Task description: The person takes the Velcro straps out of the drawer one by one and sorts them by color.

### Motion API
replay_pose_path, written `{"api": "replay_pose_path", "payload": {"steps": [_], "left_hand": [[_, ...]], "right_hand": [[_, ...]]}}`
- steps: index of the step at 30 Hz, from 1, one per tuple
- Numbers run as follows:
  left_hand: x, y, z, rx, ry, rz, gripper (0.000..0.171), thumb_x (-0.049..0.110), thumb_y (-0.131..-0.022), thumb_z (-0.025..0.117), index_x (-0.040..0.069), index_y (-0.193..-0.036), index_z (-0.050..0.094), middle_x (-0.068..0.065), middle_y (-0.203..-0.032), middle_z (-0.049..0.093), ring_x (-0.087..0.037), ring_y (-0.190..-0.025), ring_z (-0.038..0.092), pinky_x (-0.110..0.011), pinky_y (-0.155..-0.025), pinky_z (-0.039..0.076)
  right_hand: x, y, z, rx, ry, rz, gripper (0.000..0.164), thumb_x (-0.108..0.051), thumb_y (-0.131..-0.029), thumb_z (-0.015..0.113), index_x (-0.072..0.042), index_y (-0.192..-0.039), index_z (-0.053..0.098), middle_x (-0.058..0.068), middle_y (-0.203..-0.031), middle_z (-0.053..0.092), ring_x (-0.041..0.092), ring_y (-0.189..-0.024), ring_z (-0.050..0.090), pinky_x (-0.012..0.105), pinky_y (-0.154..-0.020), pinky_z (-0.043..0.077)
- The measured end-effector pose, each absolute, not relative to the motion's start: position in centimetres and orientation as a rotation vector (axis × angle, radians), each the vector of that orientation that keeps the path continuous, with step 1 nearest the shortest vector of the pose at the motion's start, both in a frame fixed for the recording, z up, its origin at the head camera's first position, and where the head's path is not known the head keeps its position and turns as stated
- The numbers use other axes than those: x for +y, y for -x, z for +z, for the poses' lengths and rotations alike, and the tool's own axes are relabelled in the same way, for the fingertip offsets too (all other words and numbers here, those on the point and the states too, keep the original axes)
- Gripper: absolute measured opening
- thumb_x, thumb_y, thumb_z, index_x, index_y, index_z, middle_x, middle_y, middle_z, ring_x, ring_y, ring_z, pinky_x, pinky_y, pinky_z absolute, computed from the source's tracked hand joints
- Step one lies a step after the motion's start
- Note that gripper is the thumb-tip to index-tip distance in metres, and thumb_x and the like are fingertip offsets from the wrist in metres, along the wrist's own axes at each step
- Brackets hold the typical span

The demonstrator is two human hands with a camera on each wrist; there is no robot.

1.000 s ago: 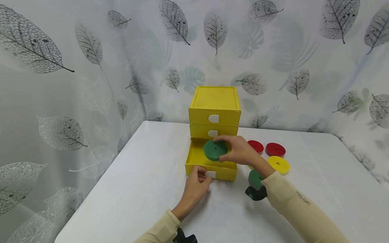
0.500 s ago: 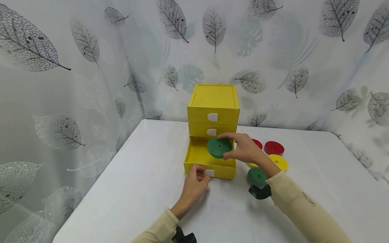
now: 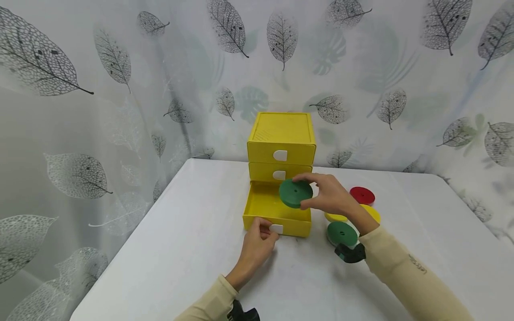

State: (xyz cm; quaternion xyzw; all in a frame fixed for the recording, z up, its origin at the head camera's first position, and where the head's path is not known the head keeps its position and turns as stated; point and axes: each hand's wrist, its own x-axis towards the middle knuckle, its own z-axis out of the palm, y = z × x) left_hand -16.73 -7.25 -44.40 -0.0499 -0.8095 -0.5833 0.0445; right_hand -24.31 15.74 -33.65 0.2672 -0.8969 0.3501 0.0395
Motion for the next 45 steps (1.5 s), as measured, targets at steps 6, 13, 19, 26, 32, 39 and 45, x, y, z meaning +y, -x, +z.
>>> {"api": "replay_pose_path", "payload": {"steps": [6,13,19,26,32,39,45], "left_hand": [[-7.2,16.7,-44.4,-2.465,0.169,-1.783,0.026,0.011,-0.091,0.066,0.004,-0.115,0.059,-0.003,-0.100,0.060,-0.019,-0.088,0.059,-0.031,-0.081,0.051],[-7.2,16.8,-44.2,-2.485,0.152,-1.770,0.027,0.011,-0.091,0.067,0.004,-0.116,0.058,-0.004,-0.100,0.059,-0.019,-0.088,0.058,-0.032,-0.081,0.050],[-7.3,16.7,-44.1,-2.489,0.135,-1.760,0.027,0.011,-0.091,0.067,0.004,-0.115,0.059,-0.003,-0.099,0.059,-0.019,-0.088,0.058,-0.031,-0.081,0.050],[-7.3,16.8,-44.2,-2.476,0.139,-1.756,0.027,0.010,-0.090,0.068,0.004,-0.114,0.059,-0.004,-0.099,0.060,-0.019,-0.088,0.059,-0.031,-0.081,0.051],[-7.2,16.9,-44.2,-2.482,0.122,-1.754,0.027,0.011,-0.089,0.068,0.005,-0.114,0.059,-0.003,-0.099,0.060,-0.018,-0.087,0.058,-0.032,-0.081,0.050],[-7.2,16.8,-44.1,-2.475,0.139,-1.767,0.027,0.011,-0.090,0.067,0.004,-0.115,0.059,-0.004,-0.100,0.060,-0.019,-0.088,0.058,-0.032,-0.081,0.050],[-7.3,16.8,-44.0,-2.478,0.133,-1.766,0.028,0.011,-0.089,0.067,0.005,-0.115,0.059,-0.004,-0.099,0.060,-0.020,-0.088,0.059,-0.032,-0.080,0.050]], "right_hand": [[16.3,23.9,-33.4,-2.765,-0.777,1.066,0.060,-0.014,-0.077,0.087,-0.012,-0.134,0.068,0.007,-0.127,0.068,0.030,-0.116,0.057,0.058,-0.097,0.048],[17.1,23.6,-33.0,-2.759,-0.787,1.032,0.062,-0.013,-0.077,0.087,-0.010,-0.136,0.067,0.010,-0.128,0.066,0.031,-0.115,0.056,0.053,-0.093,0.053],[17.7,23.3,-32.8,-2.771,-0.769,1.028,0.063,-0.014,-0.078,0.089,-0.009,-0.136,0.066,0.013,-0.129,0.066,0.033,-0.115,0.057,0.051,-0.092,0.054],[18.4,22.9,-32.6,-2.780,-0.765,1.016,0.063,-0.016,-0.079,0.088,-0.009,-0.137,0.065,0.015,-0.131,0.065,0.034,-0.115,0.058,0.052,-0.092,0.054],[19.0,22.6,-32.5,-2.788,-0.764,0.975,0.065,-0.016,-0.078,0.087,-0.009,-0.138,0.064,0.015,-0.132,0.065,0.033,-0.110,0.059,0.051,-0.090,0.055],[20.2,22.1,-32.9,-2.795,-0.717,0.965,0.062,-0.018,-0.080,0.087,-0.011,-0.138,0.064,0.014,-0.131,0.065,0.031,-0.106,0.059,0.047,-0.085,0.055],[21.0,21.8,-33.2,-2.795,-0.687,0.931,0.061,-0.018,-0.079,0.087,-0.012,-0.136,0.066,0.012,-0.127,0.068,0.029,-0.102,0.058,0.041,-0.079,0.051]]}}
